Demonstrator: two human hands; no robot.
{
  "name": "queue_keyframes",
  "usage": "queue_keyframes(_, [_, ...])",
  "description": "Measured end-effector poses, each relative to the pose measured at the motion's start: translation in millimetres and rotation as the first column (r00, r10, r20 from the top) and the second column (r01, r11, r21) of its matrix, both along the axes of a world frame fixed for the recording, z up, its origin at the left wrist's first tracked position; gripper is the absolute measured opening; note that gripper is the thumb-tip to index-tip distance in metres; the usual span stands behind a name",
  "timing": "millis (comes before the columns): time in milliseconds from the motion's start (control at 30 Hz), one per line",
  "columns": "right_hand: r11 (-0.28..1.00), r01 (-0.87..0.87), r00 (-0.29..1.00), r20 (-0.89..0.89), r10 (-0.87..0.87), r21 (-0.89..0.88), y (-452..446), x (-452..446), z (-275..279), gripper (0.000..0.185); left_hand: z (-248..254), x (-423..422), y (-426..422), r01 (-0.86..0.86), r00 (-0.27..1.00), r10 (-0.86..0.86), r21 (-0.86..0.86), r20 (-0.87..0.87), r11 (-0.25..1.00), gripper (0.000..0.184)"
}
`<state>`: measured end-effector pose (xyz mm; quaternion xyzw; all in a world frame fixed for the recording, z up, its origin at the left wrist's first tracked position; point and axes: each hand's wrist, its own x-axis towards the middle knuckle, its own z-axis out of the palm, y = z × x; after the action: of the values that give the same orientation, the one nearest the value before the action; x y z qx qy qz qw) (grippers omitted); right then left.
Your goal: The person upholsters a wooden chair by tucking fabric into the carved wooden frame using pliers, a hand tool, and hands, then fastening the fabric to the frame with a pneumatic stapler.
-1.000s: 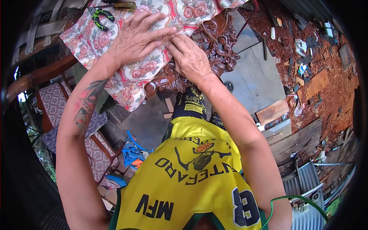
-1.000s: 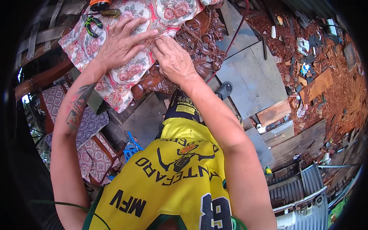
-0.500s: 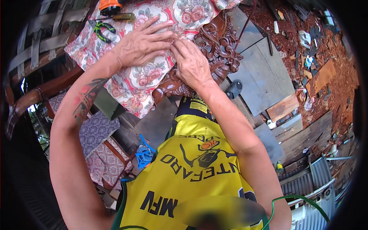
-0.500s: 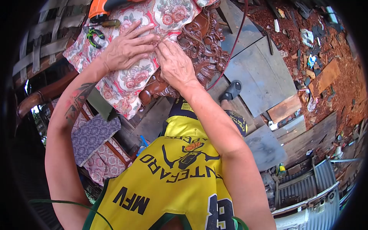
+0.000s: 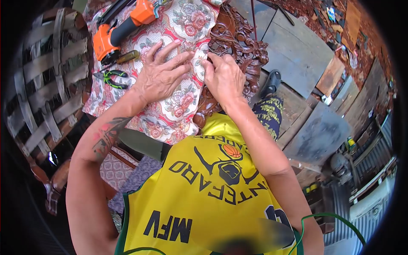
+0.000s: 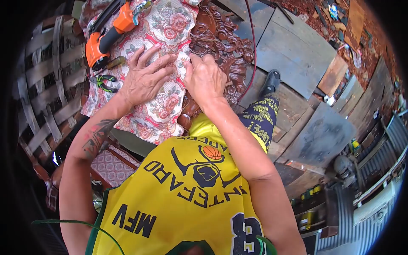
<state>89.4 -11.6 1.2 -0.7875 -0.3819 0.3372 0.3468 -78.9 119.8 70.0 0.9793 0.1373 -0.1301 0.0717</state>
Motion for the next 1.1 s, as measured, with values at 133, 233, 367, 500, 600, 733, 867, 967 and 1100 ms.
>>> queue_keyframes(133, [0.999, 0.025, 1.000, 0.005, -0.025, -0.041, 4, -2, 2, 0.029, 0, 2, -1, 0.000, 1.000, 0.001, -0.007, 0.028, 1.000, 0.020])
queue_keyframes(233, [0.999, 0.013, 1.000, -0.015, -0.013, -0.053, 9, -5, 3, 0.028, -1, 2, 0, 0.008, 0.999, -0.007, -0.010, 0.037, 1.000, 0.021])
queue_keyframes(367, [0.998, 0.032, 0.996, -0.080, -0.037, -0.057, 11, -1, 0, 0.026, -3, 2, -3, 0.008, 0.999, -0.010, 0.037, 0.037, 0.999, 0.017])
queue_keyframes(500, [0.999, 0.039, 0.994, -0.105, -0.039, -0.001, 0, 3, -8, 0.023, -4, 3, -3, 0.025, 1.000, -0.026, 0.074, 0.017, 0.997, 0.019])
queue_keyframes(600, [1.000, 0.012, 0.991, -0.132, -0.014, -0.016, -16, 2, 1, 0.026, -4, 3, -4, 0.030, 0.999, -0.031, 0.082, 0.008, 0.996, 0.020])
queue_keyframes(733, [0.986, -0.148, 0.982, -0.130, 0.136, -0.081, -32, -11, 11, 0.031, -4, 4, -5, 0.030, 0.999, -0.031, 0.085, 0.011, 0.996, 0.022])
queue_keyframes(867, [0.983, -0.181, 0.981, -0.069, 0.180, -0.001, -33, -24, -2, 0.029, -1, 3, -6, 0.046, 0.999, -0.045, 0.066, -0.015, 0.997, 0.024])
queue_keyframes(967, [0.992, -0.097, 0.992, -0.068, 0.103, 0.083, -34, -26, 0, 0.024, -4, 3, -5, 0.034, 0.999, -0.035, 0.072, 0.002, 0.997, 0.025])
queue_keyframes(1100, [0.999, -0.031, 0.992, -0.123, 0.036, 0.041, -33, -28, 7, 0.019, -3, 4, -5, 0.040, 0.999, -0.039, 0.067, -0.010, 0.997, 0.025])
